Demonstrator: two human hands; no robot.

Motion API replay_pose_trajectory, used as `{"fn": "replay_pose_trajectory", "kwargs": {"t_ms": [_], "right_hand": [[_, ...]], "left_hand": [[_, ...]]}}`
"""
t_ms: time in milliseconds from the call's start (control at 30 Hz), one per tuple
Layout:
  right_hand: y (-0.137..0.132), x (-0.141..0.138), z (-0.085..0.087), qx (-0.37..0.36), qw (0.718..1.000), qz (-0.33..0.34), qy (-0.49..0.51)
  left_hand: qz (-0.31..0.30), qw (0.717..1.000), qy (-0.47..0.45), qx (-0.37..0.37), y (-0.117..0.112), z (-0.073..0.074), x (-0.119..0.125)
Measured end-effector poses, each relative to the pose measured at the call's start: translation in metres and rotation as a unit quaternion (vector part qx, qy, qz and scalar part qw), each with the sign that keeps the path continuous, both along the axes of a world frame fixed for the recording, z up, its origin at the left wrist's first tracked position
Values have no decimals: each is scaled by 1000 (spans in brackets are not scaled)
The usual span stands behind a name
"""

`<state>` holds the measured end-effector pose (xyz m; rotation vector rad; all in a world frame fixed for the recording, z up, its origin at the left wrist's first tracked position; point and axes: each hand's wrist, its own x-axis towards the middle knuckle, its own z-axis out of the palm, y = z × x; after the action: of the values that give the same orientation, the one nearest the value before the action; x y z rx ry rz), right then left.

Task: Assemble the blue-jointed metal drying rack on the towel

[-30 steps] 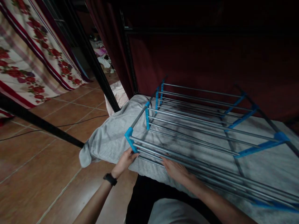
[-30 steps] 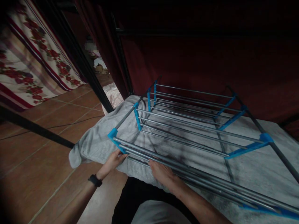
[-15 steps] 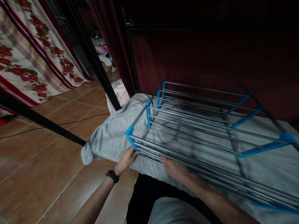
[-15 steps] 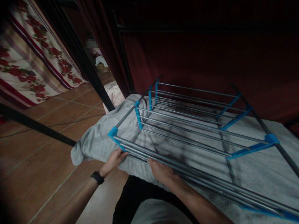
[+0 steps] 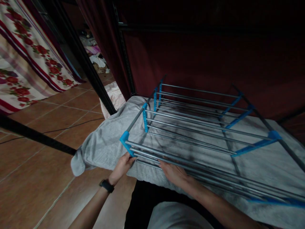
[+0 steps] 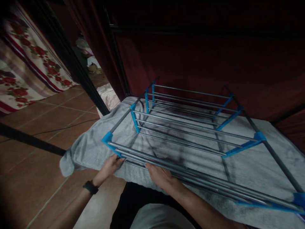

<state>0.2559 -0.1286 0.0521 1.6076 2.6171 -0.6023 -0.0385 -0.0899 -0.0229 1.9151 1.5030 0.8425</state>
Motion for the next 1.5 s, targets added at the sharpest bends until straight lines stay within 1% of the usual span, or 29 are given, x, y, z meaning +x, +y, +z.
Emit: {"fn": "replay_pose_trajectory", "kwargs": {"t_ms": [167, 267, 367, 467, 600, 667, 767, 967, 1167, 1367, 1500], "right_hand": [[-6, 1, -1, 6, 1000, 3, 1], [-9, 0, -8, -8, 1000, -12, 9], [-6, 1, -18, -3, 1000, -21, 11], [-3, 3, -22, 20, 1000, -18, 10], [-6, 4, -14, 21, 1000, -17, 8], [-6, 6, -11, 12, 1000, -13, -1], [-7, 8, -11, 14, 1000, -3, -6], [-10, 7, -10, 29, 999, -6, -30], [-12, 7, -7, -14, 999, -19, -23], [-11, 6, -6, 17, 999, -23, -37], [-11, 6, -6, -1, 999, -26, -34]], "left_hand": [[-1, 1000, 8, -7, 8, -13, -11], [-9, 1000, -2, 1, 13, -20, -18], [-9, 1000, 4, 3, 18, -25, -22], [2, 1000, 15, 1, 15, -20, -19], [18, 1000, 4, -9, 3, -7, -5], [23, 1000, 0, -18, 0, -4, 0], [25, 999, -13, -24, -1, -5, 3], [13, 1000, -13, -19, -7, -2, 5], [18, 999, -28, -7, -7, -3, 6], [23, 1000, -14, -9, -9, 2, 8], [25, 1000, -10, -15, -11, 0, 8]]}}
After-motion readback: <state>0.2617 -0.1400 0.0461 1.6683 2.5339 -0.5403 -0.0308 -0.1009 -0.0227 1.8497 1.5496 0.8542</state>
